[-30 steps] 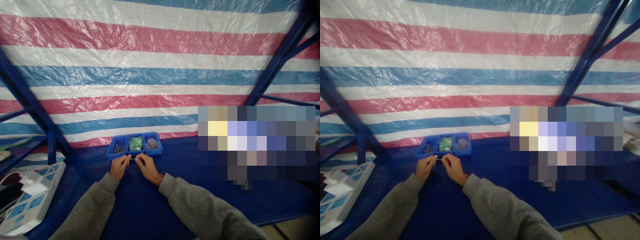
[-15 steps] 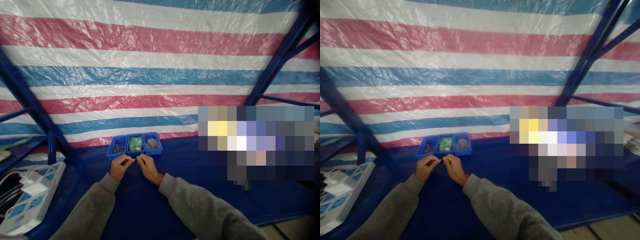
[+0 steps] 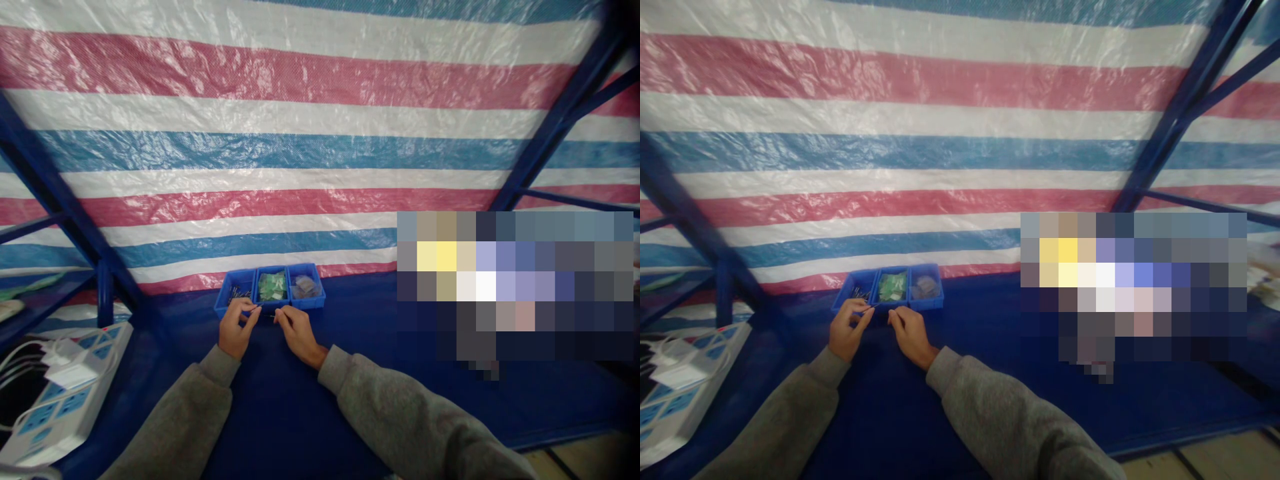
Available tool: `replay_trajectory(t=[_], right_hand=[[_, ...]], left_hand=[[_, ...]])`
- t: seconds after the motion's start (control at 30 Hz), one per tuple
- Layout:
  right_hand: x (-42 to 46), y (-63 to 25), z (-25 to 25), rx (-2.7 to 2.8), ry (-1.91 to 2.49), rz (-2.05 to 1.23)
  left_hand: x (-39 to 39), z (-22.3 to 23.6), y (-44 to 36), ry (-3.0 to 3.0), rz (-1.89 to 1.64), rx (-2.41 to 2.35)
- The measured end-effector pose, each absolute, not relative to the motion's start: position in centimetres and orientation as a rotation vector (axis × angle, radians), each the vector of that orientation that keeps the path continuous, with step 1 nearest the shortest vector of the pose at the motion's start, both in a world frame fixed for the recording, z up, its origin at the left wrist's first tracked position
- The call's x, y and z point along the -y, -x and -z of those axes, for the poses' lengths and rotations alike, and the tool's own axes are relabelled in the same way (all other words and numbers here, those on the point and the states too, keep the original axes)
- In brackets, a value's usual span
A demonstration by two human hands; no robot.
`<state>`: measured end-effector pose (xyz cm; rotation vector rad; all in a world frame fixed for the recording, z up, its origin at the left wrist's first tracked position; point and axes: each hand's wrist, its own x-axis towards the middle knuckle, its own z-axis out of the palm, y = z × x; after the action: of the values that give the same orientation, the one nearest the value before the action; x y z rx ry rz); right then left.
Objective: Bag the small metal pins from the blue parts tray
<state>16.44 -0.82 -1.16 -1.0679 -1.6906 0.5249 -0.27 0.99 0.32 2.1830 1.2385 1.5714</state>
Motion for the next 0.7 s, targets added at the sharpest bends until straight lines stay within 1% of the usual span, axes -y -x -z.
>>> replay_trajectory(t=[0.23, 0.53, 0.7], right_hand=[[0.89, -16.43, 1.14, 1.676, 1.048, -0.507], [1.27, -16.61, 0.79, 1.641, 1.031, -0.486], [1.32, -16.62, 0.83, 1.613, 1.019, -0.465]], left_hand=[[-0.82, -0.24, 0.03, -2.106, -1.4, -1.201], [-0.78, -0.31, 0.38, -2.296, -1.449, -1.393], [-0.71, -0.65, 0.24, -2.295, -1.468, -1.339]])
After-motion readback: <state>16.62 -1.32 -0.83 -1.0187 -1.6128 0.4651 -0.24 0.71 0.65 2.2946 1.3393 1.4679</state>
